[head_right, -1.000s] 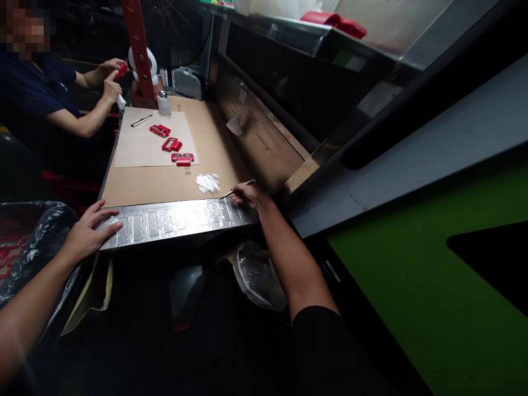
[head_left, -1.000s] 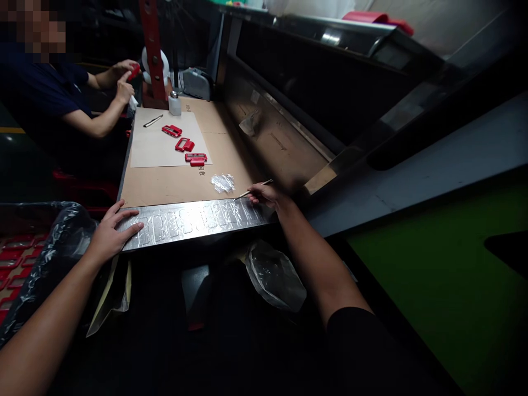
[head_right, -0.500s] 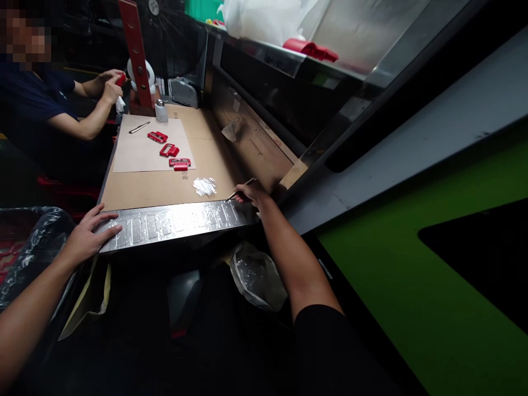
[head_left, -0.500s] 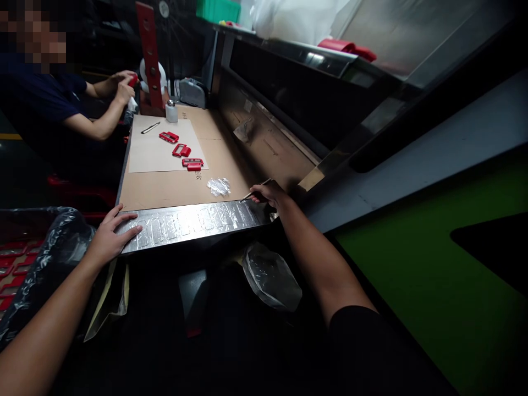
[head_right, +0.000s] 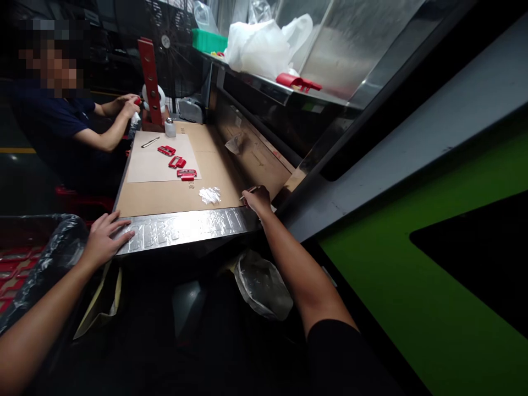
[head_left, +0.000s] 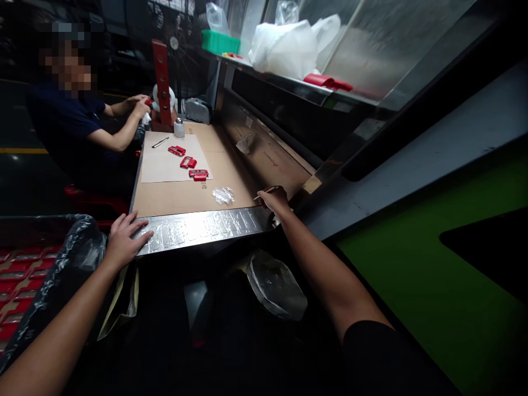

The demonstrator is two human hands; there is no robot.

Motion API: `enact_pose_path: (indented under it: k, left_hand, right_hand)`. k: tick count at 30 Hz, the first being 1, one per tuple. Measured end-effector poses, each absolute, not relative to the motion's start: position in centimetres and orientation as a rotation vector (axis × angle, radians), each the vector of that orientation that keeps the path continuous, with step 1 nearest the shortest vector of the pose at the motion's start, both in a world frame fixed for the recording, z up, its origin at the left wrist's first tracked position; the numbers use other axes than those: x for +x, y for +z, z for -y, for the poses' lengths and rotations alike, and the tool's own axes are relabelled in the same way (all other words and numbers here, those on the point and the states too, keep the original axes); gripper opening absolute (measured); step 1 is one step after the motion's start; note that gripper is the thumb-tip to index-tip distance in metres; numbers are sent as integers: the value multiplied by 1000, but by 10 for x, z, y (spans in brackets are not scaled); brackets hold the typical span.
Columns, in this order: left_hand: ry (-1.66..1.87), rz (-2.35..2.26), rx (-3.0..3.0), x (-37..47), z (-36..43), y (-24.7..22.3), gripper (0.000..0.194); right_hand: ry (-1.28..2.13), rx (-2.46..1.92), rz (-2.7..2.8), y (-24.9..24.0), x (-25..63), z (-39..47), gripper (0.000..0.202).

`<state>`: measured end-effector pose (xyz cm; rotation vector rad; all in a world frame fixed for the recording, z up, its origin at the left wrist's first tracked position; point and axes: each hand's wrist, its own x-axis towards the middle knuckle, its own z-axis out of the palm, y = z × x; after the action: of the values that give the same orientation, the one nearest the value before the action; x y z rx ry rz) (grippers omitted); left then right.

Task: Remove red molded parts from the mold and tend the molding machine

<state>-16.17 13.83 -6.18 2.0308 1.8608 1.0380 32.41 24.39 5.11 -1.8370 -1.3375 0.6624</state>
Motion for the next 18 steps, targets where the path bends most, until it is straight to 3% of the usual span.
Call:
enact_pose_path:
  k: [4,10,18]
  left_hand:
    - [982,-1767,2155,-155,-135,-51,38]
    - [945,-1791,2055,-152,-153,-37,33]
    - [1129,-1851,1626,-161,-177,-31,23]
  right_hand:
    - [466,-1664,1560,20,288,-204,25]
    - [320,-1540,1858,-40,247,-159,29]
    - [135,-1485,1955,-54,251,-163,30]
